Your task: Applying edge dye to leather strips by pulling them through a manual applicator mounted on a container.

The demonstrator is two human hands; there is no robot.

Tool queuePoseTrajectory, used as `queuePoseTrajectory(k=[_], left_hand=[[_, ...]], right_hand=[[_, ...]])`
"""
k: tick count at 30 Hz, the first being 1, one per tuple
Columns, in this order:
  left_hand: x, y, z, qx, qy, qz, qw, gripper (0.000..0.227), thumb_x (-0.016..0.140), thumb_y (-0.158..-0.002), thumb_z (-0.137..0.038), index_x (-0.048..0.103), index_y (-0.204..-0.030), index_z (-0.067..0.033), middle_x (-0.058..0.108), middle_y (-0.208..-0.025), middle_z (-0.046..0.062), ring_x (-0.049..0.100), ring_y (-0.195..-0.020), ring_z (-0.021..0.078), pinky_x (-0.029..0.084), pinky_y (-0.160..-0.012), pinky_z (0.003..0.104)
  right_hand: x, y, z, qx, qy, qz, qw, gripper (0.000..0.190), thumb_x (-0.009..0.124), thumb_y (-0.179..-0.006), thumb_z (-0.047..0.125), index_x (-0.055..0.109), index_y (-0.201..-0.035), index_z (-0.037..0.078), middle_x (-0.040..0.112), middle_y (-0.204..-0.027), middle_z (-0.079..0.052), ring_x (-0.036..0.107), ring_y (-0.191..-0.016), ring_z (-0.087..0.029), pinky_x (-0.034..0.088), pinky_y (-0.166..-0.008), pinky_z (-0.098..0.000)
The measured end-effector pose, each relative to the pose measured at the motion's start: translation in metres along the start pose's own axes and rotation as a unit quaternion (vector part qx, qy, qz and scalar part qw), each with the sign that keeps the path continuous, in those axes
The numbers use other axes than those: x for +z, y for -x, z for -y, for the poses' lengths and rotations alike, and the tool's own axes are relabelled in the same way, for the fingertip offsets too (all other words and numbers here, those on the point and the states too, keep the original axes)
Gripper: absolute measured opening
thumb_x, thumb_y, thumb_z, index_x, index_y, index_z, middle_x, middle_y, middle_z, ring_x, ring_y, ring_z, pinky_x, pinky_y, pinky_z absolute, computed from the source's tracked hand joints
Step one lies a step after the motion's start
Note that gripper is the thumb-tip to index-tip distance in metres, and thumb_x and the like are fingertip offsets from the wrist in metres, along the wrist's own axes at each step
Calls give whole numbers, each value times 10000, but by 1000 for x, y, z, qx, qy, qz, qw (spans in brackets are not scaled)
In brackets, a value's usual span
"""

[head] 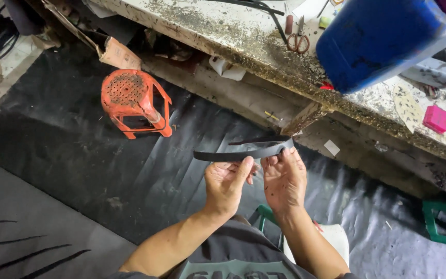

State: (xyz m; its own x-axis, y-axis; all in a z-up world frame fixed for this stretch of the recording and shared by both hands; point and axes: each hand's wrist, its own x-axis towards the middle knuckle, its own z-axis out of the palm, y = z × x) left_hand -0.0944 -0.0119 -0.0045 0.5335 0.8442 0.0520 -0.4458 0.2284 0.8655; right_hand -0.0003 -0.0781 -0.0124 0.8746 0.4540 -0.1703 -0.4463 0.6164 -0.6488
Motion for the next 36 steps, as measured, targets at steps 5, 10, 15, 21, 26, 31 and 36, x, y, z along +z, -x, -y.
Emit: queuePoseTrajectory(k=[5,10,15,21,26,31,36], left_hand=[[1,27,-18,-9,25,-2,1000,164,752,-923,-48,720,-798,53,741,-704,186,649,-519,129,545,-485,247],[-16,58,-23,-25,32,0,999,175,757,-922,-53,716,-790,54,741,-710,190,673,-542,135,540,-471,224],[-36,83,-24,-42,52,-2,998,162,745,-933,-50,716,-827,69,755,-763,222,710,-610,185,561,-503,250],[-35,115,-28,-40,59,-3,997,151,750,-920,-34,734,-804,62,759,-729,208,697,-578,161,551,-470,243],[-47,133,-6,-25,82,-38,996,138,735,-929,-28,728,-824,62,757,-737,220,694,-583,206,548,-478,269],[-28,162,-7,-33,100,-57,993,128,765,-904,-18,723,-819,68,761,-729,224,679,-537,175,528,-451,253],[-38,185,-4,-42,94,-79,992,122,729,-926,-7,719,-829,65,753,-748,235,701,-593,220,541,-483,273]], right_hand=[[11,49,-7,-10,13,29,999,92,645,-991,90,593,-955,23,579,-692,-100,628,-593,-197,550,-503,-318],[1,79,-13,-11,9,54,998,120,637,-1007,120,580,-978,19,565,-707,-113,637,-563,-225,568,-404,-369],[21,120,-6,-49,23,38,998,117,608,-1023,115,545,-942,60,545,-721,-69,596,-621,-163,538,-559,-280],[-12,143,-10,-20,15,59,998,138,629,-1016,132,552,-977,23,498,-722,-91,589,-579,-227,546,-410,-373],[-44,134,-7,-49,31,54,997,121,610,-1025,96,547,-923,82,537,-763,-12,572,-718,-132,527,-671,-270],[-30,176,12,-10,57,83,995,96,633,-1009,91,561,-961,50,520,-727,-52,580,-650,-194,512,-471,-340],[-82,158,24,-30,49,39,998,142,615,-1032,108,540,-914,83,532,-773,-10,550,-758,-125,484,-731,-262]])
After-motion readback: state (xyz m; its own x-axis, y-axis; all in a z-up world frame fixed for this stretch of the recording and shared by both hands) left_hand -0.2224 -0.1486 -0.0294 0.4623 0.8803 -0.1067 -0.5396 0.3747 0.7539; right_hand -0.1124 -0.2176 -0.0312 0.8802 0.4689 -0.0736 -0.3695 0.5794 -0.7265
